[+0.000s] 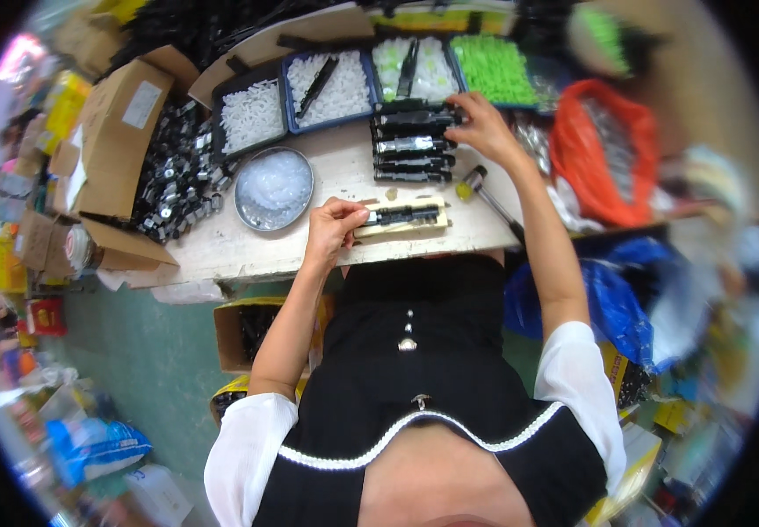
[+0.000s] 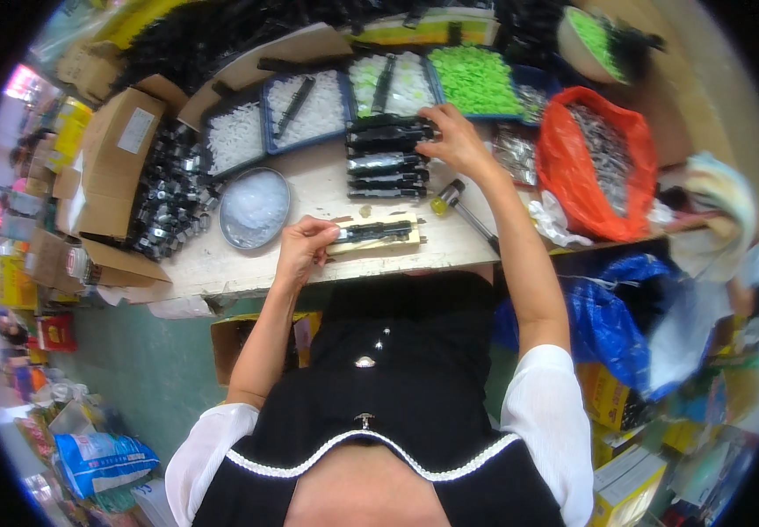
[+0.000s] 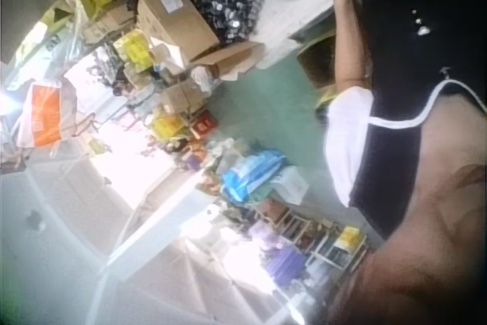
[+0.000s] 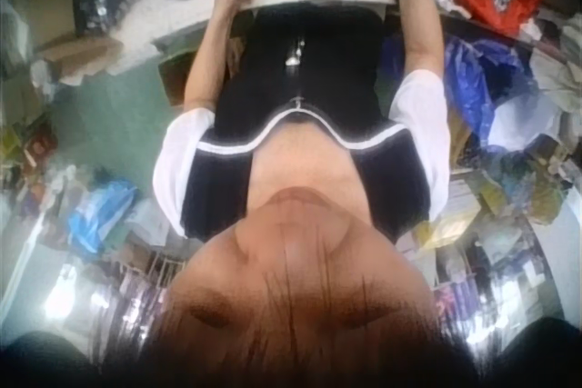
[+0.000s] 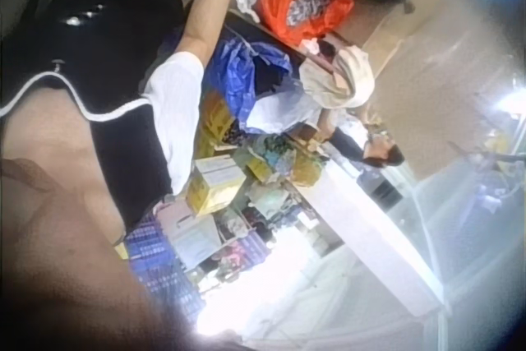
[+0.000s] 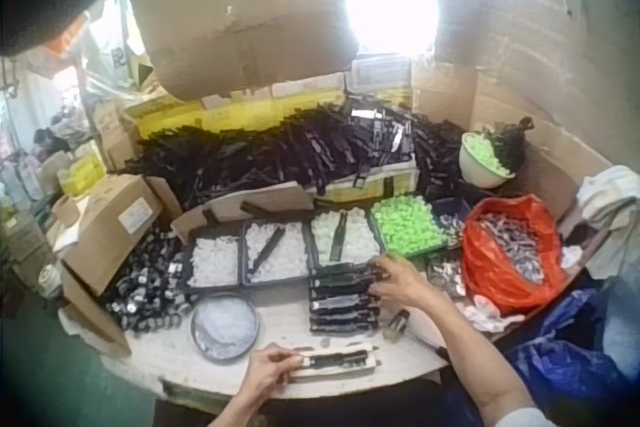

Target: The person assembles small lock mechanisms at a cluttered workbench. They repeatedly pick up lock bodies and small components, insert them into a wooden jig, and use a hammer to tap the parts into place. The person handles the components one at a time, moving them between trays and the jig throughout the process.

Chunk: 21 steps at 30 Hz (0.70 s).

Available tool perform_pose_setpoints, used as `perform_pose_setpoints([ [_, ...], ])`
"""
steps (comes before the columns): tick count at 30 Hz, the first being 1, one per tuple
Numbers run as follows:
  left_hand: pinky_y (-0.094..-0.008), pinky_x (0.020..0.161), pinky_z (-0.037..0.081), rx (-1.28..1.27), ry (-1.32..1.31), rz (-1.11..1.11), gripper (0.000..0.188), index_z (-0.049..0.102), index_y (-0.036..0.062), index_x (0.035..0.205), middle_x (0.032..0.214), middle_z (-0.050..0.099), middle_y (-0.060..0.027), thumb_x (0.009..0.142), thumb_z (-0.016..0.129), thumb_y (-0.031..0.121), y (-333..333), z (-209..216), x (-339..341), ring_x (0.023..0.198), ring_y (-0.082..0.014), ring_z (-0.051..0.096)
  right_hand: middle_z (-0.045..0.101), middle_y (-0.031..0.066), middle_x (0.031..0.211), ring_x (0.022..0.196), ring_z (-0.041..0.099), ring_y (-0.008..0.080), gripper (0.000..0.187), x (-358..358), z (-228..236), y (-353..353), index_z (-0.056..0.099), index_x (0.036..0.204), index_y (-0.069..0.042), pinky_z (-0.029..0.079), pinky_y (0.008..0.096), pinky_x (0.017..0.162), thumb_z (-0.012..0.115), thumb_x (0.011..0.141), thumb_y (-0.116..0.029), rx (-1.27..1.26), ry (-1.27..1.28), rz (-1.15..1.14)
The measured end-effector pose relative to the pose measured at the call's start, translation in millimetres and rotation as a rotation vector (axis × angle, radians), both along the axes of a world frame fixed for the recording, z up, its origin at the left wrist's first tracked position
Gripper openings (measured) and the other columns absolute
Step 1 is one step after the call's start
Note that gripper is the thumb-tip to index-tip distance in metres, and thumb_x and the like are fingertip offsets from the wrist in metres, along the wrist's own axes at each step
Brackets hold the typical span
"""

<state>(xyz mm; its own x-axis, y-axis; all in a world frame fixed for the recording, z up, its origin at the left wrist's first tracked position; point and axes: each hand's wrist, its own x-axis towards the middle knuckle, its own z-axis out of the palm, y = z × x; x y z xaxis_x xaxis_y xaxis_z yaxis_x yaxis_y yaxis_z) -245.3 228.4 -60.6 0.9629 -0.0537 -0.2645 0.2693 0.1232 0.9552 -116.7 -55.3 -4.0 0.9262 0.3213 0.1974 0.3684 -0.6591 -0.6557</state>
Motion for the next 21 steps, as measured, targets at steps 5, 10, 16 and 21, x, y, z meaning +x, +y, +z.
perform_pose_setpoints([
  [5, -0.0176, 0.035, 0.035, -0.011, 0.023, 0.019, 0.010, 0.065, -0.0020, 0.080, 0.068, 0.060, -0.0049, 0.077, 0.071, 0.006, -0.9, 2.1, -0.8, 0.041, -0.0053, 0.044, 0.048, 0.0120, 0.122, 0.110, 0.049, 0.0293, 0.059, 10.2, -5.6, -6.3, 0.053, 0.121, -0.012, 0.034, 0.0431, 0.095, 0.071, 0.068, -0.030, -0.076, 0.016, 0.036],
  [10, -0.0176, 0.035, 0.035, -0.006, -0.004, 0.021, 0.011, 0.066, -0.0016, 0.081, 0.070, 0.059, -0.0045, 0.077, 0.071, 0.007, -0.8, -0.7, -1.8, 0.042, -0.0051, 0.045, 0.046, 0.0121, 0.128, 0.122, 0.038, 0.0290, 0.067, 7.1, 11.2, -1.9, 0.050, 0.125, -0.016, 0.027, 0.0491, 0.099, 0.073, 0.066, -0.037, -0.290, -0.060, -0.033],
  [16, -0.0175, 0.036, 0.035, -0.003, -0.007, 0.014, 0.011, 0.066, -0.0016, 0.082, 0.070, 0.059, -0.0039, 0.077, 0.071, 0.007, 1.1, -1.0, -2.2, 0.044, -0.0051, 0.045, 0.047, 0.0084, 0.129, 0.122, 0.037, 0.0307, 0.068, 10.6, 34.3, 43.5, 0.050, 0.125, -0.016, 0.021, 0.0549, 0.103, 0.075, 0.065, -0.035, -0.419, -0.146, 0.030],
  [21, -0.0173, 0.035, 0.035, 0.010, -0.035, 0.017, 0.011, 0.066, -0.0030, 0.082, 0.071, 0.055, -0.0030, 0.077, 0.070, 0.005, -2.0, -1.2, -2.0, 0.045, -0.0049, 0.045, 0.054, 0.0071, 0.121, 0.117, 0.042, 0.0253, 0.065, 28.7, 37.7, 62.4, 0.051, 0.125, -0.013, 0.023, 0.0486, 0.100, 0.073, 0.066, -0.031, -0.522, -0.035, 0.185],
])
